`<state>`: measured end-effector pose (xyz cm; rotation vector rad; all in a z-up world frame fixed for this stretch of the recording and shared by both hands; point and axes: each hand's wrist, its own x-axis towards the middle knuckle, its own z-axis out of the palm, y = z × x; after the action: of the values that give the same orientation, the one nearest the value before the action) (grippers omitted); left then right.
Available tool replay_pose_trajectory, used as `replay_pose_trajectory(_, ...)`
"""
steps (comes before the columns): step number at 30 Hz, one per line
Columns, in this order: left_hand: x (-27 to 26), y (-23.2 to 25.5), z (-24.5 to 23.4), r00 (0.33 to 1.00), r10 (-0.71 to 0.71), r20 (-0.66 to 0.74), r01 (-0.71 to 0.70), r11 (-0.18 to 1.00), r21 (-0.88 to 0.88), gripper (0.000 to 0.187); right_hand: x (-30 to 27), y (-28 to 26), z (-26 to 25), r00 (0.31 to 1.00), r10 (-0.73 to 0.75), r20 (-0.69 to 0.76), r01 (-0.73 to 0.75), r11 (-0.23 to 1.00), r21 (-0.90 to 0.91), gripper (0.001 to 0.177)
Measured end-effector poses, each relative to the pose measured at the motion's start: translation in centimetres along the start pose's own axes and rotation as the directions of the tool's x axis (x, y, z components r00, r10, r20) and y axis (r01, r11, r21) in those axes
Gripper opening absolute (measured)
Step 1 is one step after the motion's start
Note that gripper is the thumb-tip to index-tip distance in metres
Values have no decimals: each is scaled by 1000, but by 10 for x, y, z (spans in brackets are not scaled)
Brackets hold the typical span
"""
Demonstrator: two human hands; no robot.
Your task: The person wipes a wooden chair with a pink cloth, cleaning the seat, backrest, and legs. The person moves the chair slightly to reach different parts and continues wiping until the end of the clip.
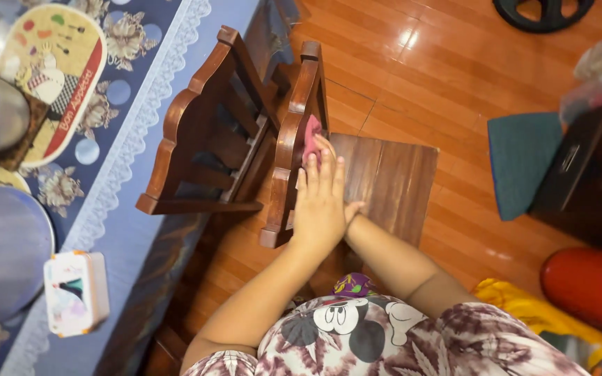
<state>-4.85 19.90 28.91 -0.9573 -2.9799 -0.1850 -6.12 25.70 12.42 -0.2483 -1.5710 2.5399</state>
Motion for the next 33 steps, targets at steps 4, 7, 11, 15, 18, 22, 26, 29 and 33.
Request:
replay_pose_trajectory(4, 13, 16, 60, 984, -89, -152, 56, 976, -212, 98, 24, 48, -71, 988, 114, -102, -124, 988, -95, 26)
replay_pose_trajectory(7, 27, 2, 110, 964, -200, -173, 154, 957, -247, 91, 74, 87, -120, 917, 338, -211, -351, 936, -27, 21)
replay_pose_trajectory(11, 44, -23, 145, 931, -307, -200, 111, 755, -646, 96, 134, 58, -120, 892, 326, -314, -329, 943, 44, 17)
replay_pose_trajectory(15, 54, -37, 173, 909, -341, -241, 23, 617, -786, 91, 137, 19, -45, 993, 67, -96, -34, 951, 306, 24)
replay_pose_trajectory(18, 55, -42, 187, 923, -314, -222, 24, 622, -782, 92, 140, 61, -39, 991, -71, -115, 89, 982, 164, 31)
replay_pose_trajectory(22, 54, -40, 201, 948, -295, -124, 120, 686, -718, 97, 159, 150, -98, 900, 397, -179, -306, 869, 388, 42)
replay_pose_trajectory(26, 58, -38, 198, 943, -315, -110, 107, 596, -796, 96, 178, 119, -86, 764, 542, -350, -481, 840, 251, 43)
replay_pose_trajectory(29, 72, -39, 189, 916, -296, -271, -75, 536, -841, 94, 156, 42, -48, 965, 126, -231, -40, 938, 343, 26)
replay_pose_trajectory(33, 89, -37, 192, 871, -280, -403, -171, 596, -785, 87, 152, 17, -42, 987, 50, -155, 4, 945, 328, 36)
